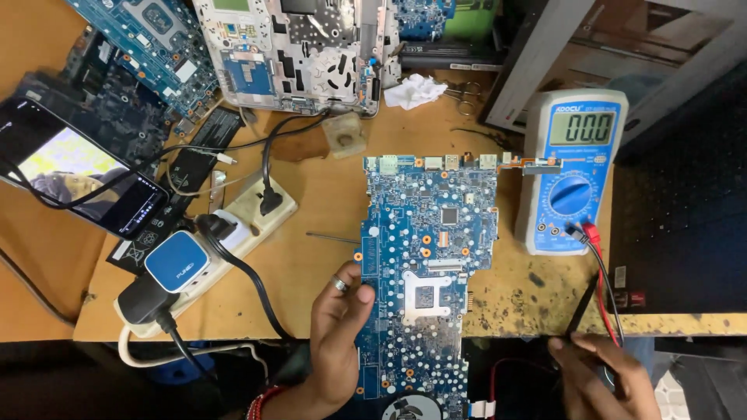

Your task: Inspecting a laptop motherboard by flipping it and using tweezers to examine components.

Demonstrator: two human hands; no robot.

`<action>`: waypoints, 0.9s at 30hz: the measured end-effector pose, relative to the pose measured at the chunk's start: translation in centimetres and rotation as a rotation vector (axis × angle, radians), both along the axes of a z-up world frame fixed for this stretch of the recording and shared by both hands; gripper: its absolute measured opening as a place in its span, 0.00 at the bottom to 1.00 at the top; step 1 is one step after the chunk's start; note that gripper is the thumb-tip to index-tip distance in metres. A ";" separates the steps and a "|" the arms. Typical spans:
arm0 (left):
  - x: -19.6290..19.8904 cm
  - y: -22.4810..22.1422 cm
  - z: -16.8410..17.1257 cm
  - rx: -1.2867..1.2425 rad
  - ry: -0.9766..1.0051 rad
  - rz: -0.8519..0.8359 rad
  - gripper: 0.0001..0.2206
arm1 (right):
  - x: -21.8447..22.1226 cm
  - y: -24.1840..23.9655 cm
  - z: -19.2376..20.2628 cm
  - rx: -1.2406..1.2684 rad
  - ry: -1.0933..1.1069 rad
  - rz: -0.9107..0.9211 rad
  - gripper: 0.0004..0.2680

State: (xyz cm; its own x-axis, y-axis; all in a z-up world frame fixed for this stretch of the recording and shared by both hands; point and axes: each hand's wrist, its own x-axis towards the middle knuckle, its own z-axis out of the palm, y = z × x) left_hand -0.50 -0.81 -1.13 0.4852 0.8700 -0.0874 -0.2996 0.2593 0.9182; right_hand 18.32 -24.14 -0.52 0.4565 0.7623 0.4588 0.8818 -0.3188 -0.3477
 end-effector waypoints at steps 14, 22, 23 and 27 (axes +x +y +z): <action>0.4 0.8 3.0 0.158 -0.023 -0.141 0.13 | 0.9 4.7 2.6 0.600 0.581 -0.117 0.12; 0.1 1.6 2.4 0.223 -0.011 -0.127 0.16 | 1.8 14.2 5.2 1.133 1.063 0.192 0.05; 0.1 1.6 2.5 0.221 -0.007 -0.128 0.16 | 1.5 14.4 5.1 1.133 1.066 0.188 0.05; 0.1 1.8 2.4 0.200 0.041 -0.123 0.11 | 0.7 14.6 3.9 1.063 0.807 0.061 0.09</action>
